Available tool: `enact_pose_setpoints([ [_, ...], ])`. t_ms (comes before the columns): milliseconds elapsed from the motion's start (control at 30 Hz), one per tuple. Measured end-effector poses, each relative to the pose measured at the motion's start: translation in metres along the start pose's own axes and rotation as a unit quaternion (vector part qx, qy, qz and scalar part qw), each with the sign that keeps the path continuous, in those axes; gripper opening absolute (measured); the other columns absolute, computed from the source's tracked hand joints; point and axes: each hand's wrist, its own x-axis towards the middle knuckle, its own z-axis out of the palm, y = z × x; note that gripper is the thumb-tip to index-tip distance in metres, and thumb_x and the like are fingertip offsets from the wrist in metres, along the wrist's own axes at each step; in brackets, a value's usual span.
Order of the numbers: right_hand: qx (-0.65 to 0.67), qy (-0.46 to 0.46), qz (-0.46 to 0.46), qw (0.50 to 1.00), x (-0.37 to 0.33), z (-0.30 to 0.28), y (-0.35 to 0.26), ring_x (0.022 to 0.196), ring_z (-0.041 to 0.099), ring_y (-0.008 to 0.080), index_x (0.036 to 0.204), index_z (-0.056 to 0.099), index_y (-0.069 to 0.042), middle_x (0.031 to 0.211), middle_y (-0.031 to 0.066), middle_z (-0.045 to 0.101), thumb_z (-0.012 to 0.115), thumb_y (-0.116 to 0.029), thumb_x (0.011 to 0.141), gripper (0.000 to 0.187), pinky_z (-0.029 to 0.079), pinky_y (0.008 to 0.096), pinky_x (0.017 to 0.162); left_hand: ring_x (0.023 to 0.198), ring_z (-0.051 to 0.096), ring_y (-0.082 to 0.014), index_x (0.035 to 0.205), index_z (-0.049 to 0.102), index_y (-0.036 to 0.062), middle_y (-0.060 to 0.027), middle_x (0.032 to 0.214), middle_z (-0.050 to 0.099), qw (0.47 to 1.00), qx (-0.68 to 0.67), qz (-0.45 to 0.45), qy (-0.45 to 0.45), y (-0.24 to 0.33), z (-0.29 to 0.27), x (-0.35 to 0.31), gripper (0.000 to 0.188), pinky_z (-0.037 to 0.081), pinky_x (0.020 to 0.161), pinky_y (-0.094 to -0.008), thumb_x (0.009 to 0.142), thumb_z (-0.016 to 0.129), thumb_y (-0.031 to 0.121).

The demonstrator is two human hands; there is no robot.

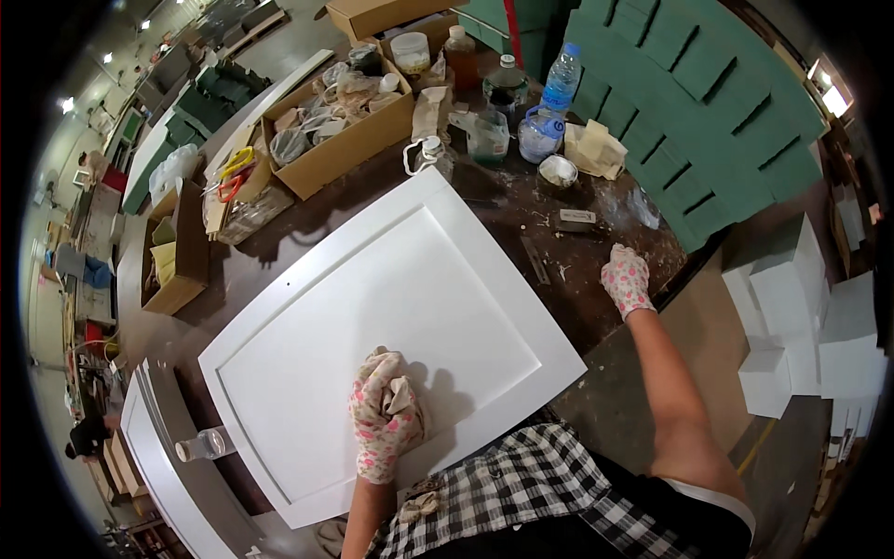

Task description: The person wipes a white cabinet door using a cloth and a sanding block, applying liquid from a bottle and cleaning the surface and edges.

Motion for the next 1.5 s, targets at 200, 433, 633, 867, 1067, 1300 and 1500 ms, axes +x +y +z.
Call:
enact_pose_setpoints([
  [200, 0.378, 0.046, -0.046, 0.923, -0.004, -0.003, 0.018, 0.062, 0.061, 0.0235, 0.098, 0.055, 0.000, 0.072, 0.0109, 0.063, 0.055, -0.015, 0.087, 0.018, 0.050, 0.0347, 0.059, 0.103, 0.060, -0.0238, 0.119, 0.061, 0.0061, -0.0152, 0.120, 0.057, 1.000, -0.026, -0.008, 0.002, 0.006, 0.001, 0.002, 0.041, 0.052, 0.084, -0.0324, 0.080, 0.058, -0.006],
  [433, 0.653, -0.142, -0.107, 0.737, -0.034, -0.063, -0.052, 0.057, 0.050, 0.0066, 0.126, 0.050, 0.000, 0.077, 0.0031, 0.058, 0.051, -0.017, 0.096, 0.034, 0.040, 0.0209, 0.050, 0.108, 0.060, -0.0251, 0.116, 0.062, 0.0064, -0.0144, 0.118, 0.059, 1.000, -0.001, 0.011, -0.004, 0.006, 0.000, 0.003, 0.039, 0.053, 0.085, -0.0340, 0.079, 0.061, -0.005],
  [633, 0.711, -0.203, -0.215, 0.638, -0.026, -0.088, -0.086, 0.071, 0.047, 0.0023, 0.119, 0.062, -0.001, 0.083, -0.0011, 0.056, 0.052, -0.012, 0.097, 0.026, 0.040, 0.0168, 0.062, 0.105, 0.060, -0.0243, 0.115, 0.063, 0.0071, -0.0128, 0.114, 0.060, 1.000, 0.006, -0.008, -0.006, 0.013, -0.001, 0.005, 0.039, 0.051, 0.089, -0.0366, 0.077, 0.062, -0.004],
  [867, 0.588, -0.102, -0.279, 0.752, 0.015, -0.078, -0.121, 0.083, 0.055, 0.0065, 0.105, 0.064, 0.001, 0.093, 0.0009, 0.064, 0.060, -0.003, 0.090, 0.015, 0.046, 0.0219, 0.078, 0.104, 0.060, -0.0260, 0.116, 0.062, 0.0066, -0.0095, 0.099, 0.063, 0.999, -0.026, -0.024, -0.001, 0.017, 0.000, 0.006, 0.038, 0.047, 0.097, -0.0403, 0.079, 0.061, -0.002],
  [1067, 0.590, -0.138, -0.260, 0.752, 0.043, -0.089, -0.159, 0.070, 0.059, 0.0086, 0.116, 0.061, -0.002, 0.091, 0.0038, 0.068, 0.053, -0.012, 0.095, 0.025, 0.049, 0.0240, 0.067, 0.103, 0.061, -0.0261, 0.117, 0.062, 0.0055, -0.0093, 0.098, 0.064, 1.000, 0.009, 0.007, 0.004, 0.019, -0.002, 0.009, 0.038, 0.048, 0.093, -0.0403, 0.079, 0.060, -0.002],
  [1300, 0.485, 0.050, -0.445, 0.751, 0.094, -0.081, -0.207, 0.099, 0.065, 0.0270, 0.111, 0.068, -0.007, 0.109, 0.0117, 0.068, 0.056, -0.012, 0.091, 0.023, 0.051, 0.0345, 0.087, 0.105, 0.060, -0.0271, 0.115, 0.063, 0.0054, -0.0095, 0.100, 0.064, 1.000, 0.009, 0.017, 0.000, 0.017, -0.003, 0.010, 0.035, 0.048, 0.092, -0.0395, 0.080, 0.061, 0.001],
  [1500, 0.404, -0.001, -0.542, 0.737, 0.072, -0.072, -0.177, 0.084, 0.063, 0.0224, 0.110, 0.069, -0.009, 0.089, 0.0087, 0.066, 0.059, -0.005, 0.089, 0.023, 0.051, 0.0324, 0.073, 0.108, 0.060, -0.0276, 0.114, 0.063, 0.0060, -0.0107, 0.103, 0.064, 1.000, 0.000, -0.006, 0.006, 0.016, -0.002, 0.007, 0.032, 0.048, 0.093, -0.0396, 0.082, 0.063, 0.006],
])
